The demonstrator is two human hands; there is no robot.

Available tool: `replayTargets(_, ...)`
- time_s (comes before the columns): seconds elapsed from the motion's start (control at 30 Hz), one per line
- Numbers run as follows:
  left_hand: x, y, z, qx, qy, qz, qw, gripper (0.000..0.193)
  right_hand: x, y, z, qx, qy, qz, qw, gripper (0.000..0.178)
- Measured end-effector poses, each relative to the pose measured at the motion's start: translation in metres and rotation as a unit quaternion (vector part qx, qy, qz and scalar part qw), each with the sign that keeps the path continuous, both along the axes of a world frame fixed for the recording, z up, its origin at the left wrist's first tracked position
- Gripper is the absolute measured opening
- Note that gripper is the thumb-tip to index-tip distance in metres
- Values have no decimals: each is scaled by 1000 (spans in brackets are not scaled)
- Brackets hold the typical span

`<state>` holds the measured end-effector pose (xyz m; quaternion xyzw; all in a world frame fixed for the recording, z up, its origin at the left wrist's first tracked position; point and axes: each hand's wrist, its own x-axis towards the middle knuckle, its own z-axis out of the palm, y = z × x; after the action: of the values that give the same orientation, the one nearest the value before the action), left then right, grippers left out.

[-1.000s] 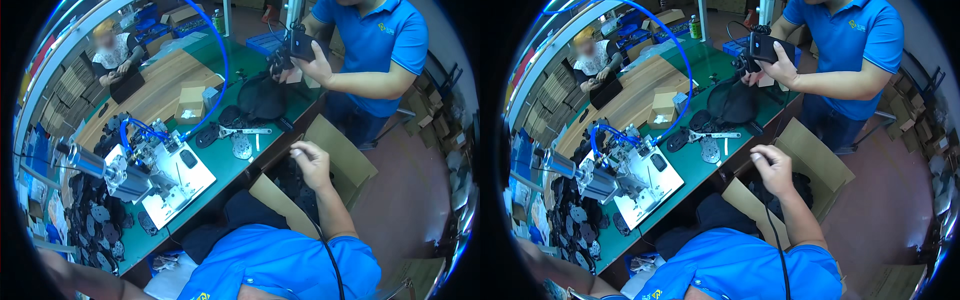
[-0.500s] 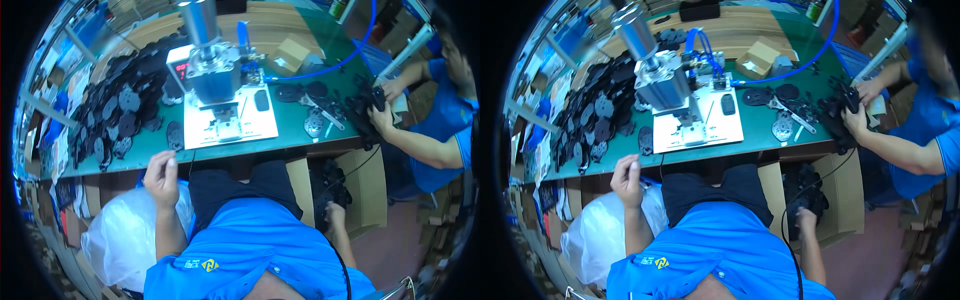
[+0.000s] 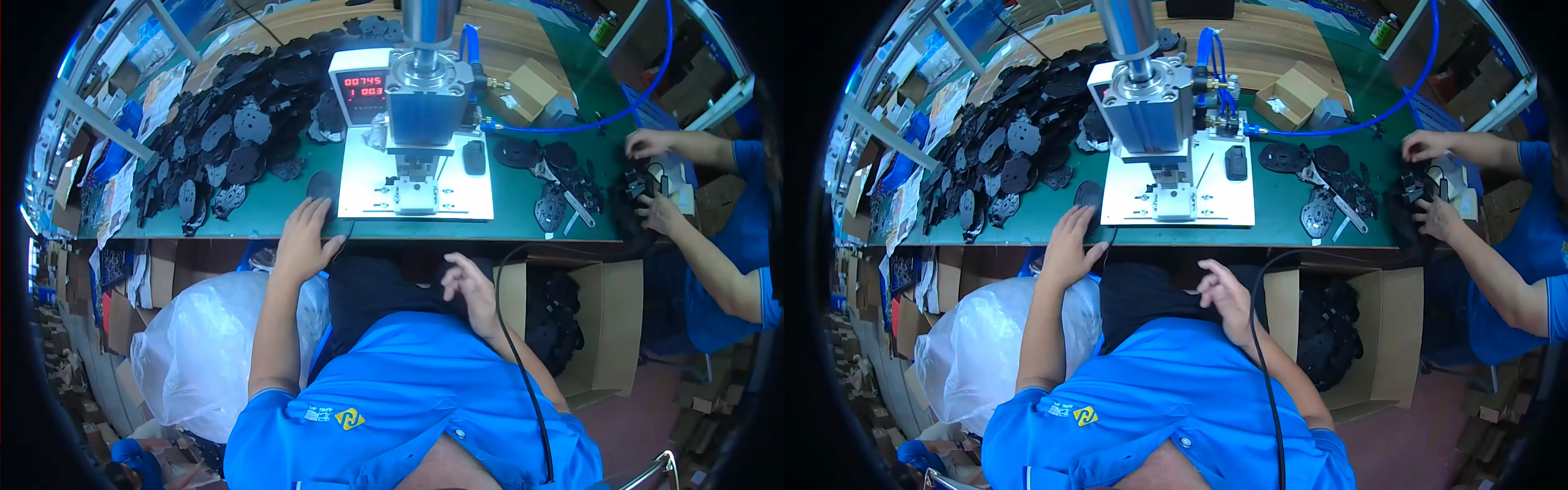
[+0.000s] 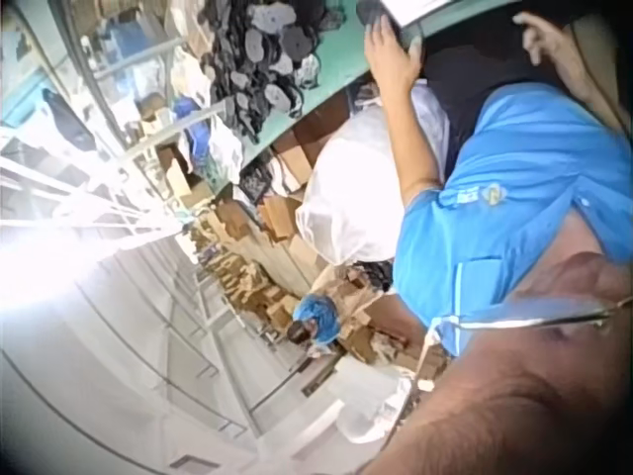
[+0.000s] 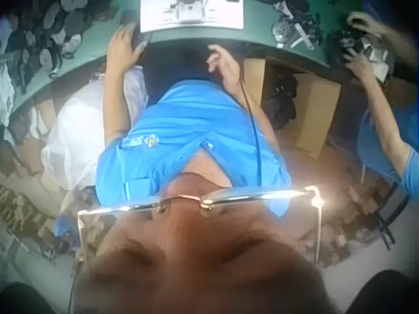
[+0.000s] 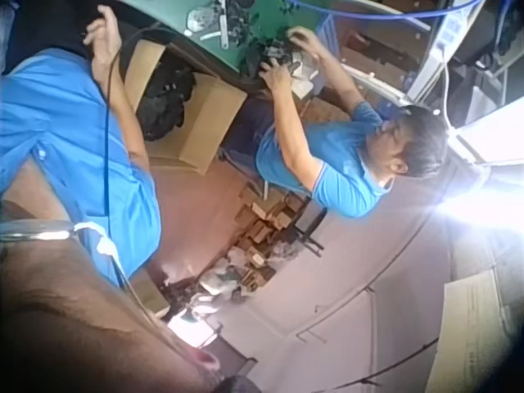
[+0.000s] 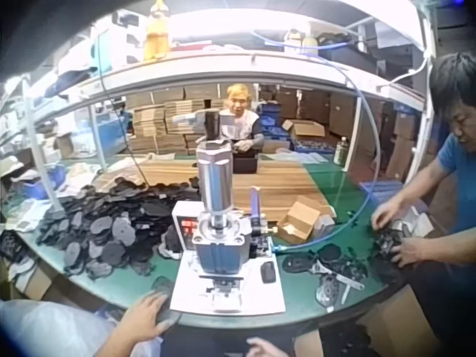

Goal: Assembling or stamping circular electronic components using a press machine.

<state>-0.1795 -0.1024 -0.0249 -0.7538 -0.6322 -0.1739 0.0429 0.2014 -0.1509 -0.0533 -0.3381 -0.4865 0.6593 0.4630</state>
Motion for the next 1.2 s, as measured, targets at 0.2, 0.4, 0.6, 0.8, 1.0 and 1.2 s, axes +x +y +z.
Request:
replayTargets(0.2,-13,-27,2,-66,-50,41,996,59,-27,51,41,247,-262,-73,930,48)
replayTargets(0.4,17,-19,39,67,-104,-51,991,47,-29,97,41,358,-309,-149,869,47)
replayTargets(0.6,107,-1,47,118,-84,-195,970,32,-30,103,36,378,-307,-149,860,48)
replayTargets(0.8,131,37,24,145,-50,-180,972,32,-24,105,34,385,-335,-142,849,49)
replayTargets(1.0,142,37,14,140,-30,-168,975,36,-29,113,34,405,-361,-129,830,52)
replayTargets(1.2,145,35,8,115,-89,-153,977,42,-38,121,17,426,-381,-109,813,52)
